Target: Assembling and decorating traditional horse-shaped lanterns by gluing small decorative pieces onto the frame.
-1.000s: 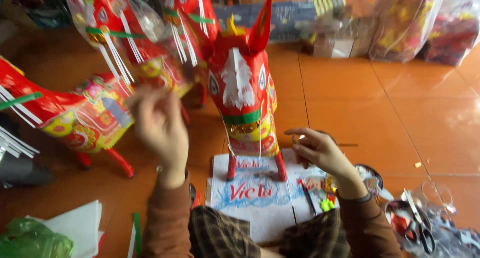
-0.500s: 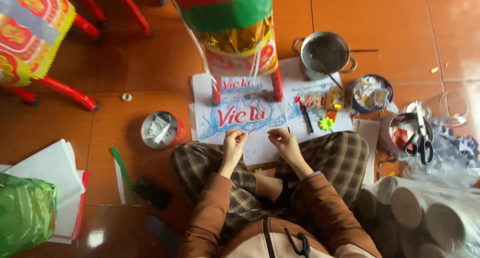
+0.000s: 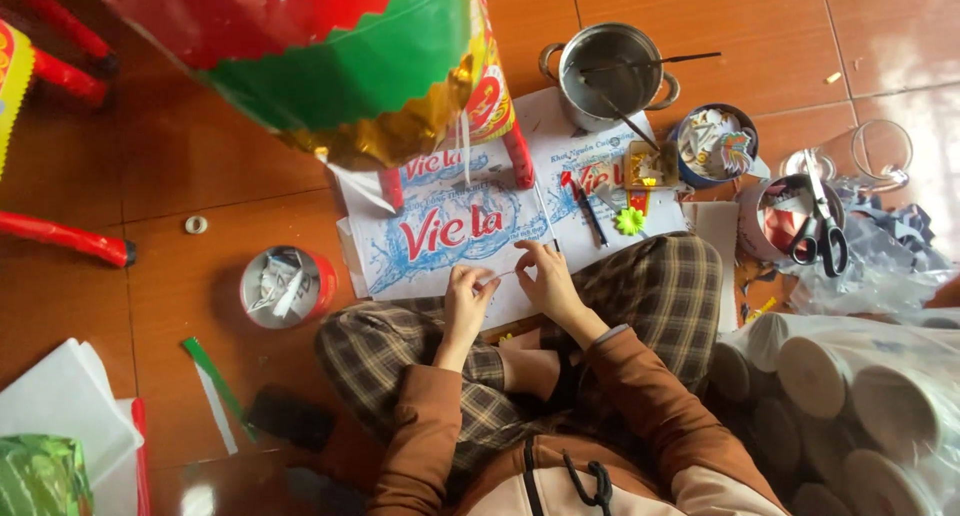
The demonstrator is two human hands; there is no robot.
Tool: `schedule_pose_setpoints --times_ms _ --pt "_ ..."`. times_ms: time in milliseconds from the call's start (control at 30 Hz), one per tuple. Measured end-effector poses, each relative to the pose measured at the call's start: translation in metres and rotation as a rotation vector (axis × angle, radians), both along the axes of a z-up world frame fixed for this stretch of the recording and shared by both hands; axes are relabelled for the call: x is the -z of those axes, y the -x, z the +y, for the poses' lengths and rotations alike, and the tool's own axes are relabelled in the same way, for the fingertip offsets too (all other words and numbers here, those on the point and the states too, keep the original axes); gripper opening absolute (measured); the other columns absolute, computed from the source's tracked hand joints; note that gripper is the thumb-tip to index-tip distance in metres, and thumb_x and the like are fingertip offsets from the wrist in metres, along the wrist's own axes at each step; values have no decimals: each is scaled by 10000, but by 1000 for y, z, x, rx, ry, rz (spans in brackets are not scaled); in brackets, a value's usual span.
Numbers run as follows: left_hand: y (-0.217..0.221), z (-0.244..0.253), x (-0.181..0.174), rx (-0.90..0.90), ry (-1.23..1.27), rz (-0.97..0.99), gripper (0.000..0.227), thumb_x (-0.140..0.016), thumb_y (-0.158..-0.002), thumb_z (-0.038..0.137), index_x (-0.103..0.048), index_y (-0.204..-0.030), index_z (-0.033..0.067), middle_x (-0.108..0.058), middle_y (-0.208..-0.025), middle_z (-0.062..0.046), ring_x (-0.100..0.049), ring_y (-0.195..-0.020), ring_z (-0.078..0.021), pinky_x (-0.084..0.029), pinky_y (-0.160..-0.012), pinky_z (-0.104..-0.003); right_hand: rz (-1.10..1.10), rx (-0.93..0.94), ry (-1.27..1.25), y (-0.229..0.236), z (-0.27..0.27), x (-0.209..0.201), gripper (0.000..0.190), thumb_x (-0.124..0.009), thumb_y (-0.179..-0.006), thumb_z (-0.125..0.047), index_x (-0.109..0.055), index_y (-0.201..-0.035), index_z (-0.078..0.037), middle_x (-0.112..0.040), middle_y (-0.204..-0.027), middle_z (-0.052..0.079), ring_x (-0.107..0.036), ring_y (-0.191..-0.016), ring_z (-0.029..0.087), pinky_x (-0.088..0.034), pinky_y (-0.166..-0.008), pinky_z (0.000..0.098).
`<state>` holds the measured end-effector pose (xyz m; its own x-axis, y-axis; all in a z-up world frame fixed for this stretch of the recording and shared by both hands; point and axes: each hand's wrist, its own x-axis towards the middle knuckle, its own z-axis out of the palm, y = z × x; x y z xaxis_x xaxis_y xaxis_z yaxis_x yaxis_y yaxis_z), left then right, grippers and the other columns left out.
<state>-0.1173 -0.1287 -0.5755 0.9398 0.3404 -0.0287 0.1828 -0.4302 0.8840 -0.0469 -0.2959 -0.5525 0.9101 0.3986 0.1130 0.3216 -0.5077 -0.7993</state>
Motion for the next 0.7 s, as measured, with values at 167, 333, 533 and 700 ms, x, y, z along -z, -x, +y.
schedule_pose_setpoints --times_ms 167,333,533,700 --pt "2 4 -22 -30 108 105 516 -712 -933 346 -549 -1312 37 -548 -1184 -240 -696 -969 -338 -597 -796 -389 -46 112 471 -39 -30 14 494 -818 -714 -192 -621 -1167 -187 -662 -940 34 -595 -976 279 -470 -817 450" --pt "1 10 10 -105 -24 96 310 -723 -919 411 -708 -969 106 -550 -1104 -67 -666 -1036 -263 -565 -854 -329 -127 93 687 -95 -81 69 418 -720 -778 -186 -615 -1175 -264 -714 -983 -22 -646 -986 232 -409 -965 461" --pt "6 16 32 -122 -142 -27 100 -775 -832 190 -701 -881 143 -550 -1030 -30 -598 -1110 -231 -462 -983 -308 277 293 932 -154 -151 43 349 -734 -794 -452 -783 -931 -136 -761 -909 86 -733 -916 355 -564 -781 492" --pt "5 11 20 -133 -40 126 353 -808 -775 152 -668 -1099 165 -543 -1124 -65 -674 -1010 -250 -520 -953 -374 291 473 942 -154 -187 53 348 -620 -875 -189 -734 -1198 -247 -731 -1004 97 -712 -974 348 -582 -803 493"
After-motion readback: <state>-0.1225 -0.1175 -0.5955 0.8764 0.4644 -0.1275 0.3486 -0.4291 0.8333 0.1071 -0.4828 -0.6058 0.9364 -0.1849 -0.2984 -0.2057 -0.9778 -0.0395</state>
